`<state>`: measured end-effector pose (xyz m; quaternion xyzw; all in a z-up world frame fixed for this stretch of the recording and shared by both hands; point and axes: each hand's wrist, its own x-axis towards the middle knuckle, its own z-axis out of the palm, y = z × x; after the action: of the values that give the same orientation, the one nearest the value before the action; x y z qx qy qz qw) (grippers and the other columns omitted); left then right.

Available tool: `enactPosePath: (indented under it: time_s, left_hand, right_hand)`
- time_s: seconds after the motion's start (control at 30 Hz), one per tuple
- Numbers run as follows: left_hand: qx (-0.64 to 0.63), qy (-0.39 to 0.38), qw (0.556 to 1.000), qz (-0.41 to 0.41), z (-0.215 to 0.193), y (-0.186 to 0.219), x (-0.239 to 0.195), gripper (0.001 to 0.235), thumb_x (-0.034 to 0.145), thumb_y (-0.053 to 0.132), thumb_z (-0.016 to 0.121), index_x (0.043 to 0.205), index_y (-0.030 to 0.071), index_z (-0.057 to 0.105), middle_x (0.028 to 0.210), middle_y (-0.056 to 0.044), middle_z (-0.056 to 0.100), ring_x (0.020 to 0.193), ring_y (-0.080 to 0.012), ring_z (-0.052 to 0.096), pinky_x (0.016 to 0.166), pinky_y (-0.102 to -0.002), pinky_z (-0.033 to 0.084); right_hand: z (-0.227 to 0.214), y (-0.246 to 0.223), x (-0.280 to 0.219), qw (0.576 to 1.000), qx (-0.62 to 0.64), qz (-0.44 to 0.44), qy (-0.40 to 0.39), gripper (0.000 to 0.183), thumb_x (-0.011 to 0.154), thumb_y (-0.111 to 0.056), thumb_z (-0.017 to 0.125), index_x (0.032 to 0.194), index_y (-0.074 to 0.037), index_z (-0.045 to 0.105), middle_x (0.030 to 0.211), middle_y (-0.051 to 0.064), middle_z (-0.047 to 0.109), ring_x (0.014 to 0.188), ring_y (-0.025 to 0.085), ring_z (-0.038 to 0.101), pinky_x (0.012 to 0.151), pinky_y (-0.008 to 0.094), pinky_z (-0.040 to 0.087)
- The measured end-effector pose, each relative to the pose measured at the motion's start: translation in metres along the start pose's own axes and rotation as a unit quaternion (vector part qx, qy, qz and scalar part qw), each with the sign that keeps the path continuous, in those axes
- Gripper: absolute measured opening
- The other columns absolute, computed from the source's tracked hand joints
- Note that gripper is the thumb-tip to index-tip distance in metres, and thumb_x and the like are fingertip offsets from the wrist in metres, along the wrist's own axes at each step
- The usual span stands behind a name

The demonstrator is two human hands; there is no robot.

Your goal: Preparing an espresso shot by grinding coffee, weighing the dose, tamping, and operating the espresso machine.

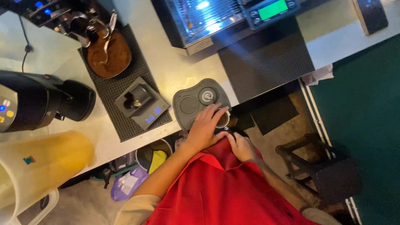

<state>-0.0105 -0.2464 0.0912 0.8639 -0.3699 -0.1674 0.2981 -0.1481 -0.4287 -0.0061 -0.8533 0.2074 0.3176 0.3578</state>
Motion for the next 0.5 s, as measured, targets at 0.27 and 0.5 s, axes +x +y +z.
enactPosePath:
  time_s: [0.27,0.5]
  left_hand:
    - [0.030,-0.142,0.986,-0.077,-0.010,0.013,0.087,0.096,0.082,0.035,0.084,0.160,0.010,0.034,0.138,-0.023,0.061,0.131,-0.0438,0.058,0.110,-0.059,0.042]
    - [0.229,-0.091,0.946,-0.211,-0.012,0.016,0.136,0.083,0.081,0.047,0.087,0.152,0.021,0.053,0.158,-0.017,0.048,0.131,-0.0417,0.059,0.107,-0.065,0.043]
  right_hand:
    - [-0.065,-0.031,-0.015,0.996,0.035,-0.035,-0.068,0.058,0.111,-0.050,0.038,0.105,-0.002,0.070,0.109,0.027,0.074,0.112,0.044,0.068,0.092,0.051,0.055]
    - [-0.061,-0.005,0.010,0.993,0.006,-0.082,-0.079,0.060,0.109,-0.055,0.041,0.095,-0.003,0.067,0.100,0.024,0.075,0.108,0.044,0.069,0.088,0.052,0.055]
